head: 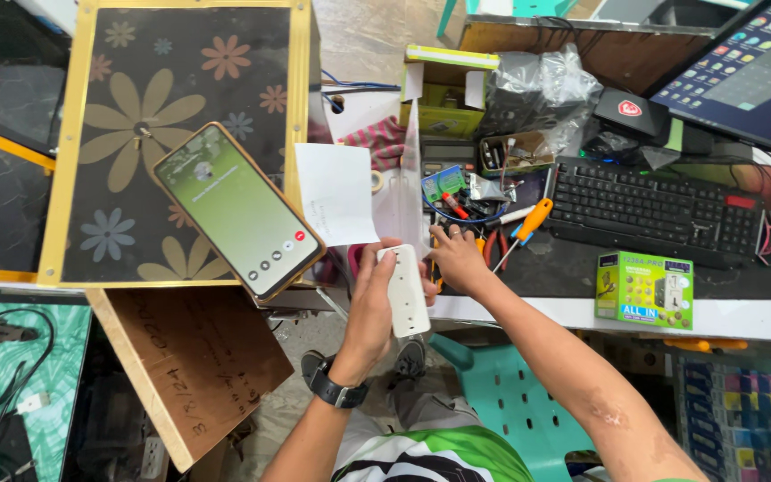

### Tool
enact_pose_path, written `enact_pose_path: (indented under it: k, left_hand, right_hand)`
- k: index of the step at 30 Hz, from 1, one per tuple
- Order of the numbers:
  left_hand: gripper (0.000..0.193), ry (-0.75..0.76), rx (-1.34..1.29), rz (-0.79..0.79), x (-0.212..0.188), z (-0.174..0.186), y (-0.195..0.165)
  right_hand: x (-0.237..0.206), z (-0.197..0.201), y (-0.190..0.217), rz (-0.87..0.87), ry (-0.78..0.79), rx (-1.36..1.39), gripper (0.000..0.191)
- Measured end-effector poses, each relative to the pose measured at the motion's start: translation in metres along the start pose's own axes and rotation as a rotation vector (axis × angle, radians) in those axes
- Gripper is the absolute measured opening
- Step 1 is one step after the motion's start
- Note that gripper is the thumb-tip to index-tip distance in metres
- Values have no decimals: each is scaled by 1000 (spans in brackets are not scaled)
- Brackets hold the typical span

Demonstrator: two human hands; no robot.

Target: The person carries a power strip to a workbench, unplugs several cords and adapters from it, then uses a screwdriver to unscrew and open the power strip's casing. They pry the housing apart with a utility knife and handle the internal components while a phone lies on the bench.

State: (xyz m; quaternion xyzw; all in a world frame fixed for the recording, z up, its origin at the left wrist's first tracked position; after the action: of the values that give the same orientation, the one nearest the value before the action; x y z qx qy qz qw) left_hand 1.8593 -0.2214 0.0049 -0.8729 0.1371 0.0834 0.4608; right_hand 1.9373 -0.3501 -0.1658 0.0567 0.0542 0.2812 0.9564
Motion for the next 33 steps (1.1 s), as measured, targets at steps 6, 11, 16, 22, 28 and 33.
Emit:
enact_pose_path:
  k: [6, 11, 16, 22, 28, 33]
  left_hand:
    - [44, 35, -67, 38, -2, -6, -2]
    - [47, 83, -96, 3, -4, -14, -12]
    - [44, 78, -113, -17, -2, -14, -23]
    - [43, 76, -105, -60, 0, -9, -35]
    - [46, 113, -165, -65, -1, -4, -37]
    - [47, 135, -212, -63, 1, -1, -41]
  right_hand:
    - [1, -2, 7, 23, 98, -99, 18]
    - [-3, 7, -2, 83, -3, -19, 27]
    - [-3, 35, -4, 92, -161, 239, 39]
    - [-2, 68, -10, -4, -311, 731, 44]
    - [-2, 95, -45, -249, -629, 932, 29]
    - [-4, 128, -89, -396, -894, 1235, 23]
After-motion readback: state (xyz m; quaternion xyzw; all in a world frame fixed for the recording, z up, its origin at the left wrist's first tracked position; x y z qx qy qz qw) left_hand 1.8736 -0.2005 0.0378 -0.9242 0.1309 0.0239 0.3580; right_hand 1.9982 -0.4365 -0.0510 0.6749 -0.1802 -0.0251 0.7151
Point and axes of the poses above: each hand's wrist, its own x-axis towards the middle knuckle, its own z-axis out of the back of the hand, y = z × x, the point moved 10 cm from there along x, towards the middle knuckle, and after that the axes turned 4 degrees about x, right-handed, at the moved point
